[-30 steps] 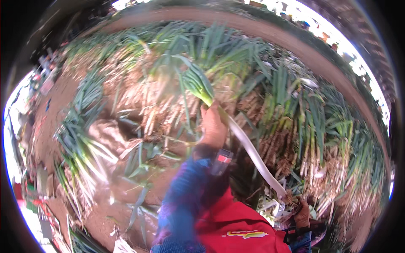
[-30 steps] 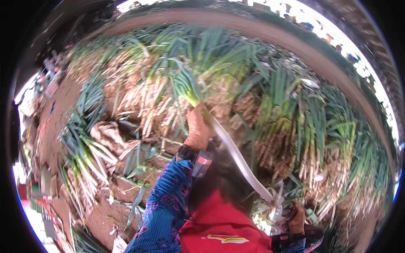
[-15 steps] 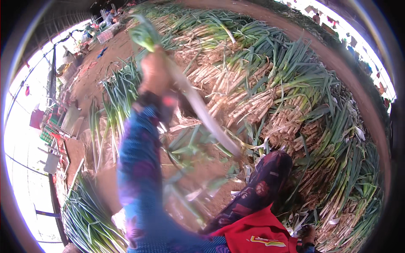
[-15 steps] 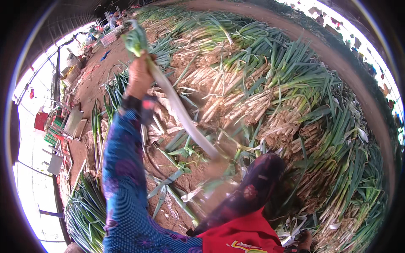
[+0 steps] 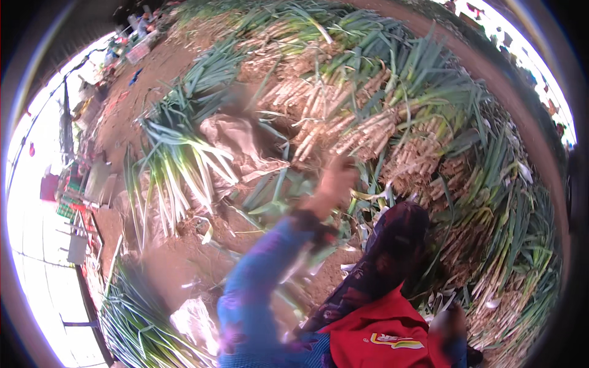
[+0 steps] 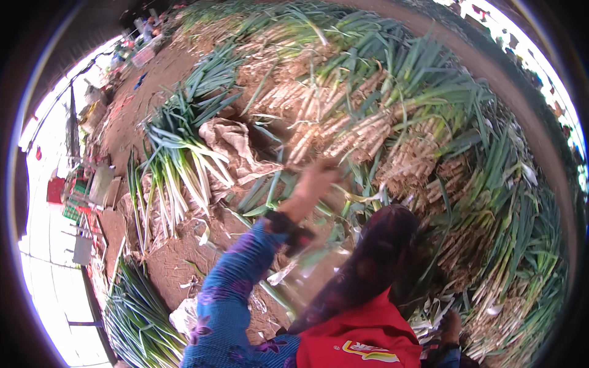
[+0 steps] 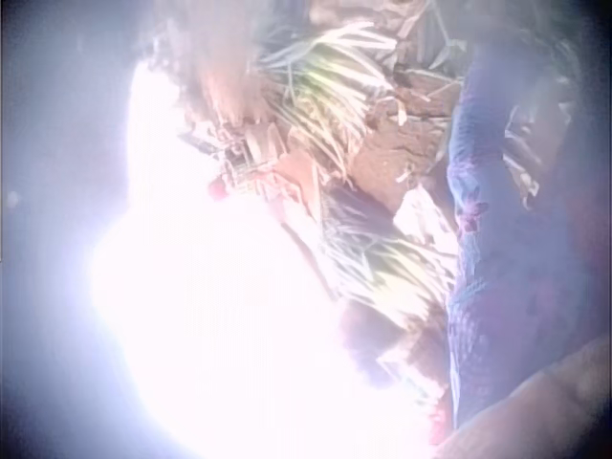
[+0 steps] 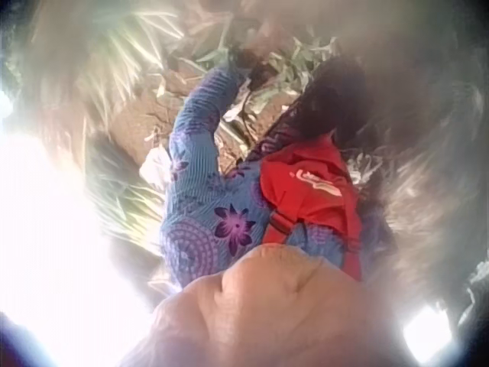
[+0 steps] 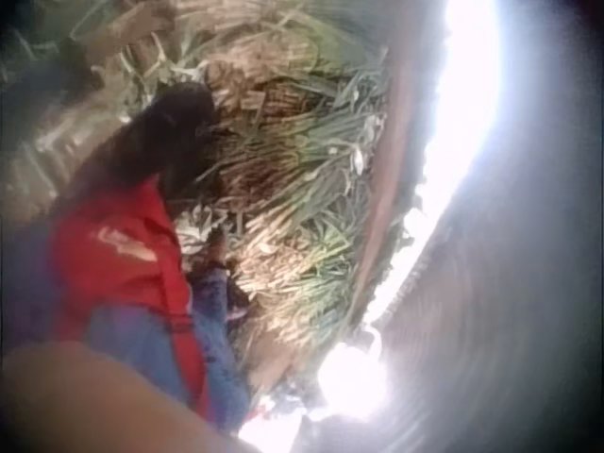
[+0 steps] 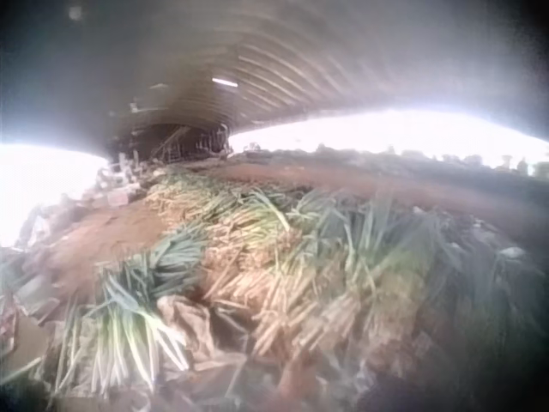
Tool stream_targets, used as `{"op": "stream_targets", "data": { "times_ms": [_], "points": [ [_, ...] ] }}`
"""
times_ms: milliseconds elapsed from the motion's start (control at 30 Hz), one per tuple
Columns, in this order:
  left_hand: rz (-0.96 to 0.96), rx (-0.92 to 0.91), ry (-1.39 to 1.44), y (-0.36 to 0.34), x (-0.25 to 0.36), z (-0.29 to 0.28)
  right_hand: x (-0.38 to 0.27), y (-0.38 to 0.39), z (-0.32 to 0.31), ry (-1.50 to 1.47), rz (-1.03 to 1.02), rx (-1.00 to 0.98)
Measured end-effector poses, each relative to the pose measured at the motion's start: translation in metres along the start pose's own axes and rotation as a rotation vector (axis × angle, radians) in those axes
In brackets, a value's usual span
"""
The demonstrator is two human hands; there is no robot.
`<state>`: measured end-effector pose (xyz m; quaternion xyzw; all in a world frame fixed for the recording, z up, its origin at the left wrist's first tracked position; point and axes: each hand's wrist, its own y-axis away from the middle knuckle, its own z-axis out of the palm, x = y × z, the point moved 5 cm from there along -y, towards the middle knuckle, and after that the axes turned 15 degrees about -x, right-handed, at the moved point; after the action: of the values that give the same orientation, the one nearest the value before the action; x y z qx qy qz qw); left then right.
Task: The person processes leeks by hand, peeling away outer layers and stripping leaves from the stalks while sitting amidst a large pile of harvested leeks.
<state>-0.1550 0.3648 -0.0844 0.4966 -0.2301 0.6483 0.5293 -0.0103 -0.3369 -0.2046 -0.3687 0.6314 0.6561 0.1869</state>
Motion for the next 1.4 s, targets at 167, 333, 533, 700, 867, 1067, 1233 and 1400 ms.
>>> {"op": "stream_targets", "data": {
  "times_ms": [167, 333, 533, 700, 867, 1067, 1233, 1400],
  "points": [
    [0.466, -0.496, -0.172, -0.005, 0.049, 0.151, -0.024, 0.005, 0.071, 0.469, -0.296, -0.293],
    [0.302, -0.572, 0.059, -0.062, 0.073, 0.227, -0.05, 0.014, 0.131, 1.076, -0.308, -0.038],
    [0.152, -0.28, 0.083, -0.121, -0.003, 0.279, -0.088, -0.019, 0.16, 0.413, -0.351, -0.086],
    [0.06, -0.193, 0.026, -0.141, -0.04, 0.269, -0.115, -0.084, 0.172, 0.257, -0.277, -0.241],
    [0.106, -0.287, -0.045, -0.138, -0.027, 0.292, -0.102, -0.161, 0.156, 0.07, -0.243, -0.26],
    [0.031, -0.292, -0.075, -0.133, -0.028, 0.309, -0.027, -0.27, 0.206, 1.498, -0.31, -0.075],
    [-0.011, -0.303, -0.1, -0.135, -0.043, 0.313, -0.019, -0.273, 0.195, 0.968, -0.448, 0.6],
    [-0.056, -0.292, -0.112, -0.133, -0.038, 0.306, -0.08, -0.228, 0.212, 0.311, -0.34, 0.119]
  ]
}}
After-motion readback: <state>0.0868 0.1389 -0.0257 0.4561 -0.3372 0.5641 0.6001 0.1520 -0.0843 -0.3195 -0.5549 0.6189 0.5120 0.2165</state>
